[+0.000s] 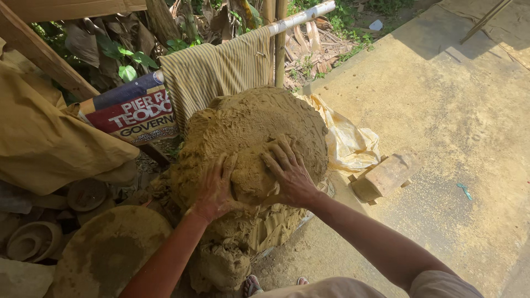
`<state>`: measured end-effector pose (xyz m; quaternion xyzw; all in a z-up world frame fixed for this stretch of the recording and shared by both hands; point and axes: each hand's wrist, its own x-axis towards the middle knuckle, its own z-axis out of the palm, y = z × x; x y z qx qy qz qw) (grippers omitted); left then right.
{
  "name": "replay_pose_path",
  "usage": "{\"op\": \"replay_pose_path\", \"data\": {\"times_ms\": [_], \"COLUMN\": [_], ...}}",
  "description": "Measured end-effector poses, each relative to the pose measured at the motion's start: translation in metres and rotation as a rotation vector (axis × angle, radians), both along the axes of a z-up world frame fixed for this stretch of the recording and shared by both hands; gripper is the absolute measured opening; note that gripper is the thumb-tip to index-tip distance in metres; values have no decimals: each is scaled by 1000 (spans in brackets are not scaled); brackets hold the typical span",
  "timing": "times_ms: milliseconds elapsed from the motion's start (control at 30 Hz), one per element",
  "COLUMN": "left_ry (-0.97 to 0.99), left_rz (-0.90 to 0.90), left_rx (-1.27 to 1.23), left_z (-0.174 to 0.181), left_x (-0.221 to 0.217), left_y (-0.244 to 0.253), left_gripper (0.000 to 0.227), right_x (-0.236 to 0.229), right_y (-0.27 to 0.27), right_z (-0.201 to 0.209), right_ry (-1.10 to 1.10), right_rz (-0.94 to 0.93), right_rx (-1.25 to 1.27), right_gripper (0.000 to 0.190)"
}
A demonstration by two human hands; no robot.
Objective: The person prepares a large mass of clay by repeatedly pushing, kneading, and turning it by hand on a low outdoor work surface.
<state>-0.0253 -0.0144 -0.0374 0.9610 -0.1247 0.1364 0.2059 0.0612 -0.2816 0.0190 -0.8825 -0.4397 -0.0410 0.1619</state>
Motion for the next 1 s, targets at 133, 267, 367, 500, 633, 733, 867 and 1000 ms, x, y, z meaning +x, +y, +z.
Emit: {"op": "replay_pose_path", "data": {"times_ms": [133, 267, 367, 500, 633, 733, 867, 1000], "left_ry": [-26, -306, -240, 92, -10, 169, 239, -52], "left_rz": [423, 298, 334, 375, 423, 496, 626, 650], "left_rx": [991, 47, 41, -28, -204, -365, -378, -326], "left_z": [-36, -44, -47, -47, -35, -27, -45, -60], "left_x": [-34, -2, 51, 111, 162, 193, 207, 180], "left_y": [-49, -41, -11, 31, 54, 66, 70, 53], "left_gripper": [99, 89, 86, 92, 84, 76, 54, 39], "right_x": [-31, 5, 71, 134, 176, 202, 211, 160], "right_y": [-18, 3, 35, 83, 118, 139, 150, 134], "right_z": [-24, -45, -47, -31, -14, -9, -4, -12], "right_ry": [-202, -257, -91, -13, 121, 188, 236, 204], "right_rz": [13, 28, -9, -79, -172, -235, -313, -410], "right_rx": [173, 212, -3, -45, -121, -25, 59, 156], "right_gripper": [141, 136, 126, 118, 107, 82, 69, 69]}}
